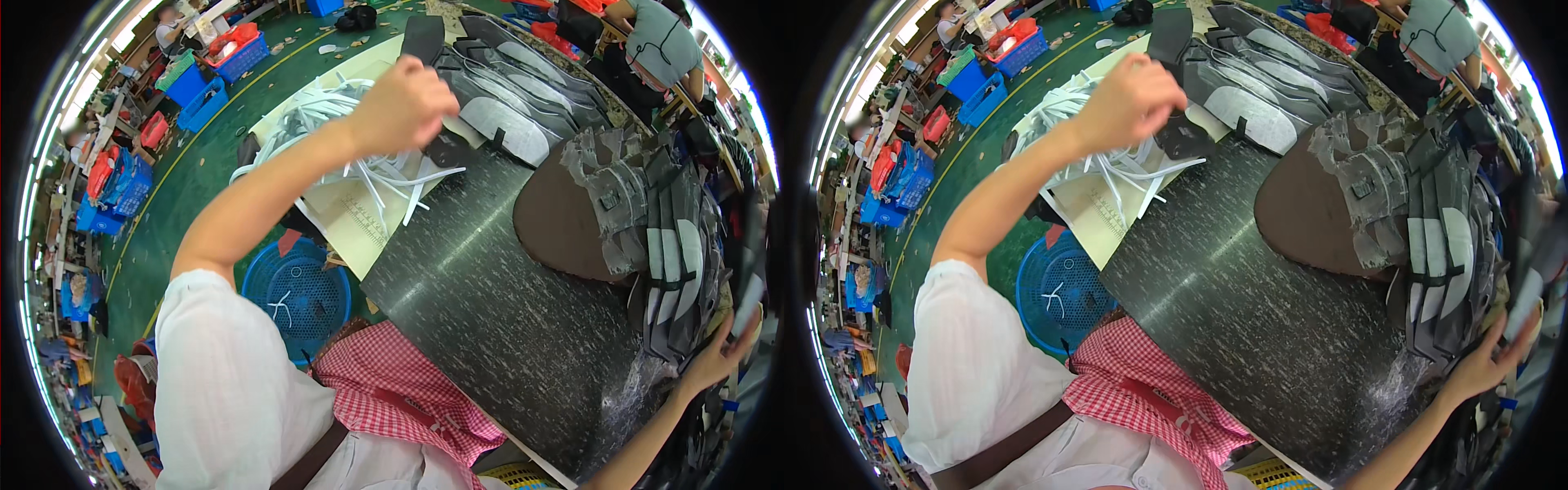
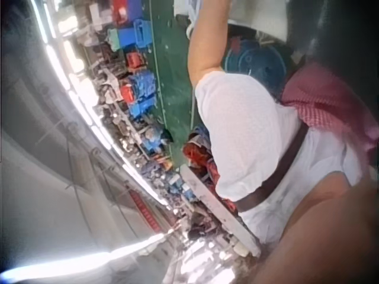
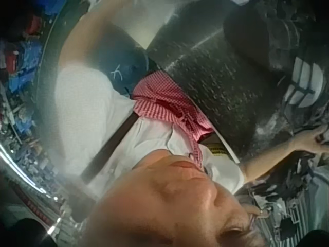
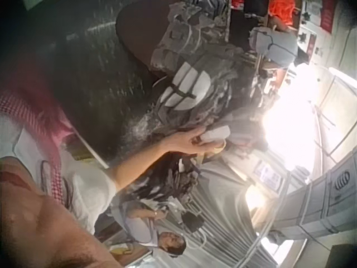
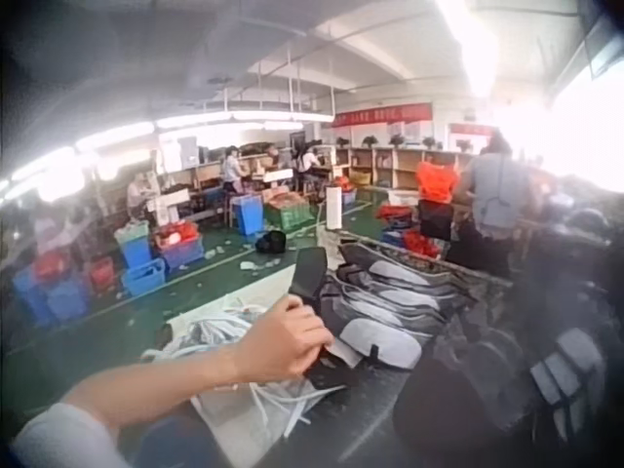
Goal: Assembling shoe upper components by hammering edges and applying reinforcement strips.
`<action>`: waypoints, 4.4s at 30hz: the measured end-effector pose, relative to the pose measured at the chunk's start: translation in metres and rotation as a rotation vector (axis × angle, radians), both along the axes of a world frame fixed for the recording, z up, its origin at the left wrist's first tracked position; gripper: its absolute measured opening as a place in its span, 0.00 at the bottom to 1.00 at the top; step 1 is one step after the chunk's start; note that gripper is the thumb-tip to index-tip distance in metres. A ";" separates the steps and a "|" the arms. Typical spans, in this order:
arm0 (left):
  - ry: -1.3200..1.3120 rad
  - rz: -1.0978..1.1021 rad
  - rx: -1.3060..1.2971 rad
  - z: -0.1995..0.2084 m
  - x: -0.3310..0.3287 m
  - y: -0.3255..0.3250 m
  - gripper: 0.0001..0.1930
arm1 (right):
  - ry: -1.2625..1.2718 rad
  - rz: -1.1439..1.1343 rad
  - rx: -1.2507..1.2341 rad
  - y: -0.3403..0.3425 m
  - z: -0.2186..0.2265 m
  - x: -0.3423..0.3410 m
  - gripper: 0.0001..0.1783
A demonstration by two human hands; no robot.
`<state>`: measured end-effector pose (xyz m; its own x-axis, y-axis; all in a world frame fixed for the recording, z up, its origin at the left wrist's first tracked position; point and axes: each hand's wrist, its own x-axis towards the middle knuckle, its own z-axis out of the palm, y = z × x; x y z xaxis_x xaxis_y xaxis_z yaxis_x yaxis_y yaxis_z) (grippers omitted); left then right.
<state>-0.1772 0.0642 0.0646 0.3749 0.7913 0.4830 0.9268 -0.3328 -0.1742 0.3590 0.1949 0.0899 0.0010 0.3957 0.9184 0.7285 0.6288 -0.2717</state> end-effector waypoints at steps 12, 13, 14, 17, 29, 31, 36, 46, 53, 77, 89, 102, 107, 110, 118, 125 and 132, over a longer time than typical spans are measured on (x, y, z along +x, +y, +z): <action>-0.367 -0.611 0.250 0.033 0.215 0.065 0.28 | -0.898 0.120 -0.126 -0.021 -0.006 -0.069 0.29; -0.413 -0.638 0.235 0.041 0.232 0.083 0.29 | -0.879 0.154 -0.038 -0.022 -0.002 -0.072 0.29; -0.371 -0.543 0.105 0.046 0.244 0.098 0.30 | -0.909 0.179 0.004 -0.024 0.001 -0.071 0.28; -0.602 -0.480 -0.412 0.051 0.269 0.109 0.15 | -1.023 0.146 0.140 -0.040 0.003 -0.051 0.25; -0.501 -0.294 0.065 0.000 0.192 0.171 0.19 | -0.747 0.077 -0.225 -0.160 0.037 -0.025 0.30; -0.459 -0.393 0.392 0.003 0.165 0.155 0.17 | -0.266 -0.095 -0.145 -0.178 0.033 -0.031 0.33; -0.168 -0.051 0.202 0.031 0.077 0.039 0.05 | -0.787 0.446 -0.677 -0.232 -0.040 -0.078 0.37; -0.276 0.066 -0.041 -0.017 0.057 -0.049 0.03 | -0.765 0.432 -0.693 -0.236 -0.067 -0.101 0.34; -0.554 -0.449 -0.335 0.019 0.098 -0.079 0.08 | 0.127 0.857 -0.974 -0.229 -0.035 -0.139 0.40; -0.565 -0.025 -0.018 0.002 0.043 -0.093 0.15 | -0.017 0.620 -0.897 -0.104 -0.009 -0.151 0.04; -1.769 -0.506 -1.229 -0.027 0.183 -0.032 0.17 | 0.497 0.855 -1.145 -0.161 -0.001 -0.139 0.05; -2.047 -0.749 -1.355 -0.015 0.194 -0.032 0.28 | 0.476 0.923 -1.181 -0.169 -0.016 -0.107 0.06; -1.640 -0.673 -1.387 -0.004 0.197 -0.045 0.27 | 0.493 0.864 -1.177 -0.166 -0.030 -0.100 0.06; -1.692 -0.523 -1.361 -0.001 0.189 -0.048 0.21 | 0.560 0.736 -1.139 -0.162 -0.037 -0.093 0.06; -1.653 -0.374 -0.984 -0.007 0.144 -0.053 0.15 | 0.649 0.469 -1.053 -0.158 -0.037 -0.065 0.06; -1.574 -0.015 -0.691 -0.019 0.053 -0.089 0.13 | 0.635 0.404 -1.048 -0.162 -0.043 -0.039 0.07; -0.345 -0.151 0.000 0.013 0.146 -0.103 0.33 | 0.241 0.403 -1.074 -0.181 -0.016 -0.070 0.08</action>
